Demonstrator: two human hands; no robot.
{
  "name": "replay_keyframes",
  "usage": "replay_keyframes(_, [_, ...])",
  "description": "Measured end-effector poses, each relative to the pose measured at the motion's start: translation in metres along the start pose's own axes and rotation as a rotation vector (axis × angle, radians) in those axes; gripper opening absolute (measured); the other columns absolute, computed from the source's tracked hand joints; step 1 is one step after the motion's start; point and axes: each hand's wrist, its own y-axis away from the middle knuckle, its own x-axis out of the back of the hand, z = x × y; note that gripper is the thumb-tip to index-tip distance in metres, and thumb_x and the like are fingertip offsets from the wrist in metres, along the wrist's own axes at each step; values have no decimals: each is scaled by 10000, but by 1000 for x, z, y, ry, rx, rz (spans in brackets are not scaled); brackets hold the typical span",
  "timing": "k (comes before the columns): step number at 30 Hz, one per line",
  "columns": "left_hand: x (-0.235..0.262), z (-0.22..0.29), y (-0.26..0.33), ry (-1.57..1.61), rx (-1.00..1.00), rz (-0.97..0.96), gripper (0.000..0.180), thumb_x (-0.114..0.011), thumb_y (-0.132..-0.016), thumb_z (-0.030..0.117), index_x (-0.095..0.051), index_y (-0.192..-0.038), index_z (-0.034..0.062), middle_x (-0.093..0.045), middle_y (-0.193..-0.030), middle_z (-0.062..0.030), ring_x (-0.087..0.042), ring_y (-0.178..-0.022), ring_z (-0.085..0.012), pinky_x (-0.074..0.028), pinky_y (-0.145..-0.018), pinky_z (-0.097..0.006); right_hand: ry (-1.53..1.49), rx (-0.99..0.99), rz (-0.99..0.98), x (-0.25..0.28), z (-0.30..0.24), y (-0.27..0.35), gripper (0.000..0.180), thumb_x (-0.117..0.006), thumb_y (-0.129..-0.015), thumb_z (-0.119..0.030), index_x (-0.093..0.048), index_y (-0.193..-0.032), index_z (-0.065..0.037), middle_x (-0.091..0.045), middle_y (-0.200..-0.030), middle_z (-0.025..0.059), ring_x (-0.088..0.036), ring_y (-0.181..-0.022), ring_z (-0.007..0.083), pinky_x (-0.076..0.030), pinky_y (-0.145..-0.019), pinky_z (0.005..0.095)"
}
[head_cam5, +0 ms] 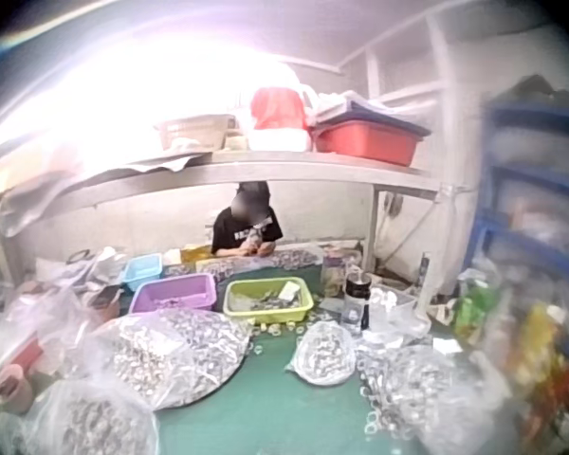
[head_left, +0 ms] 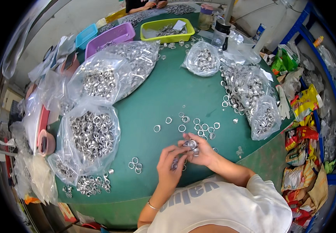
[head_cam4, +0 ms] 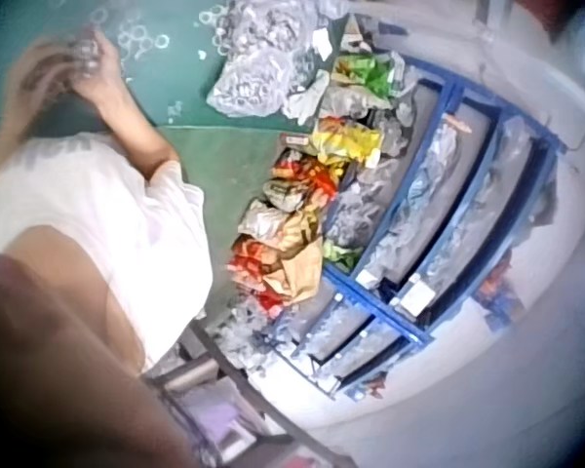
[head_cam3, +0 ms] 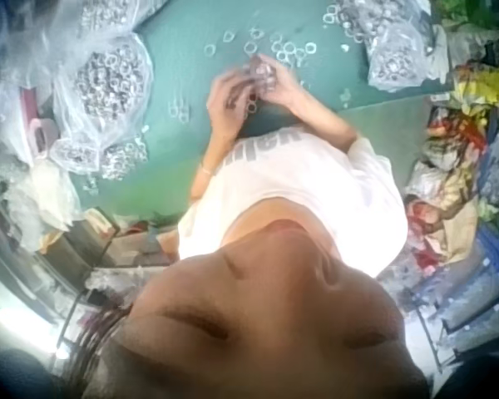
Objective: The person sorts through a large quantity of small metal rings on a green tabletop, picking them up by hand and gathering them into small piles or groups.
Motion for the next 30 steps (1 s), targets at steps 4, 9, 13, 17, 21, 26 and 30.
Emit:
replay_keyframes(4, [7, -14, 11, 10, 86, 46, 153, -625, -732, -84, -603, -870, -22, -568, -887, -100, -539, -720, -155, -438, -648, -248, -4, 198, 133, -22, -9, 18, 217, -590, -870, -256, -572, -1024, -104, -574, -1031, 131, -583, -872, 243, -537, -587, 284])
replay_keyframes(9, [13, -28, 25, -25, 125, 114, 128, -612, -749, -88, -607, -859, -23, -574, -869, -106, -550, -731, -167, -449, -657, -256, 124, 313, 153, -14, -43, 56, 150, -597, -874, -228, -578, -901, -82, -540, -893, 85, -502, -682, 158, -395, -413, 200])
replay_keyframes(13, [16, -30, 30, -67, 181, 205, 109, -609, -760, -83, -609, -854, -27, -579, -859, -110, -554, -737, -168, -454, -659, -262, 210, 554, 201, -42, -56, 101, 157, -596, -874, -228, -559, -851, -77, -527, -850, 78, -461, -619, 138, -298, -331, 187])
replay_keyframes(17, [14, -29, 30, -57, 227, 181, 97, -604, -765, -82, -609, -848, -33, -577, -858, -109, -549, -741, -166, -445, -666, -251, 890, 1297, 465, -76, -69, 145, 127, -601, -867, -176, -574, -830, -58, -553, -738, 62, -505, -557, 117, -314, -339, 185])
replay_keyframes(21, [9, -26, 28, -21, 196, 133, 95, -598, -776, -71, -608, -860, -29, -573, -860, -101, -541, -743, -161, -437, -677, -248, 2314, 1994, 1188, -62, -123, 166, 133, -629, -812, -70, -574, -876, 33, -564, -837, 132, -550, -705, 256, -437, -655, 341])
replay_keyframes(26, [13, -26, 29, -11, 219, 113, 97, -596, -787, -51, -607, -879, -21, -572, -861, -94, -533, -759, -153, -426, -698, -243, 2520, 1641, 1446, -50, -136, 166, 165, -578, -844, -96, -568, -968, 13, -531, -979, 182, -504, -946, 350, -402, -809, 406])
replay_keyframes(30, [14, -29, 37, -41, 257, 26, 142, -610, -780, -55, -619, -915, -9, -589, -887, -105, -552, -698, -164, -453, -657, -258, 2515, 1754, 1311, -65, -100, 152, 141, -567, -841, -63, -589, -960, 10, -548, -985, 156, -516, -937, 323, -404, -822, 392])
